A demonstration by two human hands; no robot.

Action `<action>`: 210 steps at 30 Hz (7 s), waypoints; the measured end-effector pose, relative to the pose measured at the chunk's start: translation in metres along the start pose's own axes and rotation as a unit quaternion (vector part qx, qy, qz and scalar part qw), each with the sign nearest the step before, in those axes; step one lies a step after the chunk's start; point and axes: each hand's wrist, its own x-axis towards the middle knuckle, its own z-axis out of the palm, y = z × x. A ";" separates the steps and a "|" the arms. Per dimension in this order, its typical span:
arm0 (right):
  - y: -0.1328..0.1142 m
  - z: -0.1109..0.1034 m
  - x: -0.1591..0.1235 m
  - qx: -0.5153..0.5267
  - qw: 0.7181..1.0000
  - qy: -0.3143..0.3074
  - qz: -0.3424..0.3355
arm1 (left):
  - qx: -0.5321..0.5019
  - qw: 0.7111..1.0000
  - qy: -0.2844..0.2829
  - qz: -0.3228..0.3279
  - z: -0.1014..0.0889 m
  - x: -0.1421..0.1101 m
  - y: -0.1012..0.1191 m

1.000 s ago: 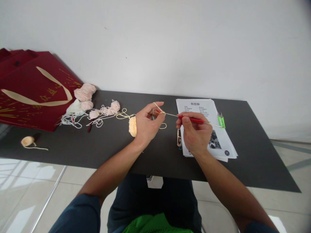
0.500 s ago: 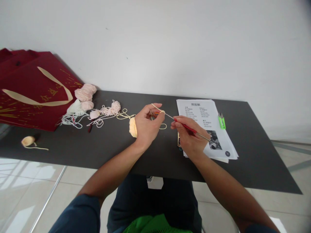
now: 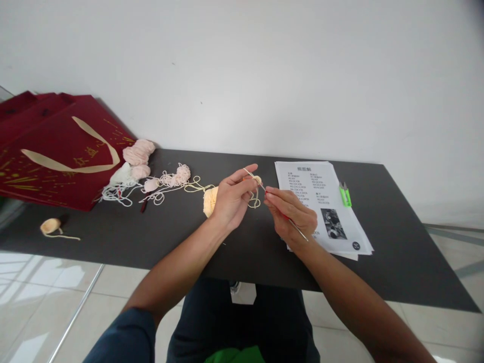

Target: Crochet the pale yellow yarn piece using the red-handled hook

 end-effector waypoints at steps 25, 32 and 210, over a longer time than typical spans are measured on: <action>-0.016 -0.014 0.017 -0.022 0.991 0.042 0.125 | 0.332 0.925 0.033 0.182 -0.008 -0.001 -0.011; -0.004 -0.021 0.027 0.152 0.946 0.083 0.273 | 0.291 0.945 -0.039 0.144 -0.008 0.001 -0.006; 0.000 0.018 0.015 0.383 0.831 0.114 0.387 | 0.071 0.995 -0.026 0.062 0.001 -0.001 -0.018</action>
